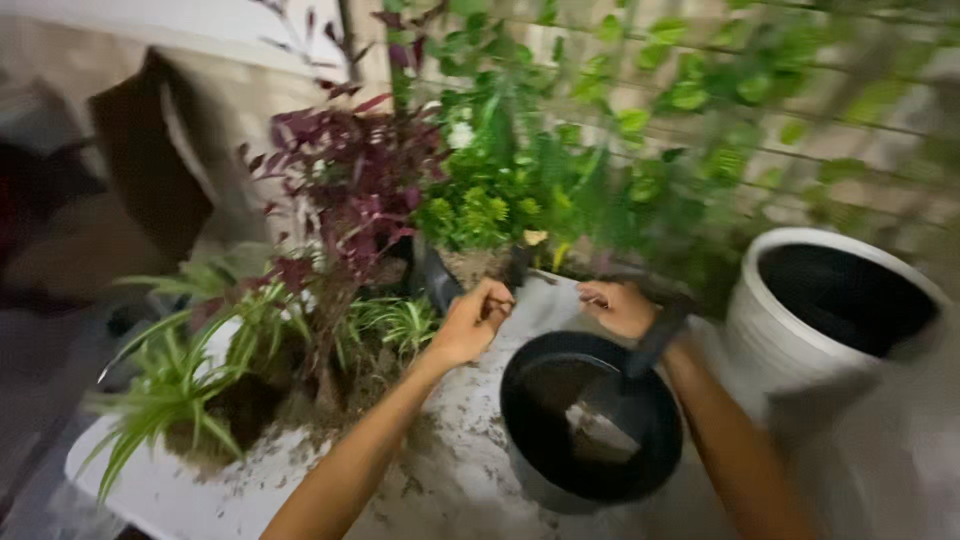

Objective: The person puts soil into a pot using a trowel and then gathers several small plants to be potted.

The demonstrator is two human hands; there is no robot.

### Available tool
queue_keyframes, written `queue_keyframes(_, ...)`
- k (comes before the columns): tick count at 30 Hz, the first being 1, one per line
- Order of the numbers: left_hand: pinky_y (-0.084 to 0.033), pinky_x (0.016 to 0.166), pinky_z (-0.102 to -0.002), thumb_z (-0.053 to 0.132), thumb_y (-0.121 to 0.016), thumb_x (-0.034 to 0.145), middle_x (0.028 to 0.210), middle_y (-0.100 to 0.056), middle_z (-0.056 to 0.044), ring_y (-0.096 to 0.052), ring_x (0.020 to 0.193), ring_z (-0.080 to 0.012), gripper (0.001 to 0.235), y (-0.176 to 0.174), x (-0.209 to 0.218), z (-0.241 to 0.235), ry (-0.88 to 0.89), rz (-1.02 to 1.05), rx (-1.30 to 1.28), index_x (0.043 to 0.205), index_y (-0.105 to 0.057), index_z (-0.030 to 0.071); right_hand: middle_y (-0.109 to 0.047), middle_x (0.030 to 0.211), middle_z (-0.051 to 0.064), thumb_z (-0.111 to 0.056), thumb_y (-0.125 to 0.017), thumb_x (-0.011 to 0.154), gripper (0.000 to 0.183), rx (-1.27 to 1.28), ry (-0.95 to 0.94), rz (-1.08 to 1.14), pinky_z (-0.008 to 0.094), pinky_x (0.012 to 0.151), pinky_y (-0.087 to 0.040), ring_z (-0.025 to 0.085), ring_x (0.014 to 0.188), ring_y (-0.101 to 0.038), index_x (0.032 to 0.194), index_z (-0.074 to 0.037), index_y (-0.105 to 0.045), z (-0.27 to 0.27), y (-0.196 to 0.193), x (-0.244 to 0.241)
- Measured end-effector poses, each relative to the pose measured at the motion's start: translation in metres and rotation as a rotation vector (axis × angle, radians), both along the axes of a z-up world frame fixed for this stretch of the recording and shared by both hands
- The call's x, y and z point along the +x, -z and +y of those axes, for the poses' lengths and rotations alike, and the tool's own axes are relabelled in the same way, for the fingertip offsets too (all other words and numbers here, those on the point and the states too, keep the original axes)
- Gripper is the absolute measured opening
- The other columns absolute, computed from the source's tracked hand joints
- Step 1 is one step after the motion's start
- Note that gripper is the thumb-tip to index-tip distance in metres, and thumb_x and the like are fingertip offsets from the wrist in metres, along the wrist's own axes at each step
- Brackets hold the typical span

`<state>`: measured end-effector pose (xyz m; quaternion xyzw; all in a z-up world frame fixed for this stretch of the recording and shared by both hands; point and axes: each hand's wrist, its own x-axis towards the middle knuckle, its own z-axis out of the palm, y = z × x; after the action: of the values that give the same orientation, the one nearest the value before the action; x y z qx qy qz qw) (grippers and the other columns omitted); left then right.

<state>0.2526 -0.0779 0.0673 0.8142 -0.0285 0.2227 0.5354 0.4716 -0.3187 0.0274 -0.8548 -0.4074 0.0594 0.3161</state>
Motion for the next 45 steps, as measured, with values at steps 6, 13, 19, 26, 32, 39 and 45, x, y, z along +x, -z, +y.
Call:
queue_keyframes(6,-0.056,0.078,-0.047,0.017,-0.066,0.088,0.096,-0.071,-0.022,-0.066,0.101,-0.0381,0.020,-0.008,-0.002,-0.025,0.167,0.060,0.069,0.107,-0.069,0.010,-0.054,0.103,0.014,-0.026,-0.051,0.095,0.029,-0.135,0.380,-0.064,0.037,0.087,-0.036,0.025,0.092,-0.050,0.118,-0.009,-0.052,-0.073,-0.011,-0.077)
queue_keyframes(13,-0.045,0.097,-0.058,0.019,-0.063,0.090,0.114,-0.064,-0.031,-0.056,0.114,-0.0516,0.029,-0.063,-0.081,-0.061,0.349,0.068,0.226,0.112,-0.067,0.000,-0.070,0.093,0.027,-0.018,-0.053,0.083,0.032,-0.023,0.386,-0.049,0.057,0.082,-0.049,0.049,0.096,-0.064,0.095,0.003,-0.074,-0.109,-0.074,-0.170)
queue_keyframes(19,-0.030,0.111,-0.061,0.031,-0.055,0.088,0.143,-0.042,-0.029,-0.036,0.135,-0.0479,0.071,-0.069,-0.110,-0.067,0.275,0.379,0.237,0.150,-0.029,0.007,-0.048,0.142,0.023,-0.031,-0.041,0.097,0.053,-0.049,0.401,0.114,0.050,0.113,-0.029,0.039,0.134,-0.042,0.143,-0.005,-0.047,-0.099,-0.106,-0.262)
queue_keyframes(26,-0.041,0.104,-0.056,0.024,-0.053,0.083,0.121,-0.065,-0.021,-0.055,0.121,-0.0427,0.058,-0.108,-0.171,-0.082,0.183,0.373,0.253,0.140,-0.052,0.017,-0.064,0.120,0.028,-0.019,-0.047,0.091,0.046,-0.154,0.500,0.014,0.054,0.096,-0.046,0.045,0.116,-0.058,0.131,0.001,-0.060,-0.105,-0.106,-0.284)
queue_keyframes(32,-0.039,0.104,-0.059,0.028,-0.048,0.089,0.130,-0.058,-0.024,-0.050,0.124,-0.0470,0.053,-0.070,-0.152,-0.071,0.162,0.332,0.255,0.141,-0.052,0.019,-0.068,0.111,0.028,-0.018,-0.044,0.093,0.043,-0.271,0.510,-0.146,0.054,0.085,-0.052,0.044,0.108,-0.064,0.128,0.000,-0.060,-0.123,-0.082,-0.287)
queue_keyframes(39,-0.025,0.114,-0.058,0.038,-0.031,0.092,0.144,-0.048,-0.016,-0.035,0.137,-0.0422,0.057,-0.075,-0.165,-0.069,0.144,0.522,0.312,0.149,-0.034,0.038,-0.065,0.119,0.028,-0.019,-0.037,0.094,0.048,-0.239,0.540,-0.088,0.057,0.090,-0.049,0.046,0.109,-0.062,0.134,-0.002,-0.058,-0.114,-0.104,-0.315)
queue_keyframes(45,-0.025,0.112,-0.061,0.039,-0.035,0.093,0.148,-0.042,-0.024,-0.031,0.141,-0.0436,0.066,-0.098,-0.158,-0.073,0.163,0.602,0.439,0.155,-0.026,0.019,-0.068,0.110,0.031,-0.049,-0.037,0.094,0.063,-0.368,0.532,-0.072,0.061,0.097,-0.043,0.051,0.112,-0.059,0.114,0.000,-0.070,-0.086,-0.160,-0.339)
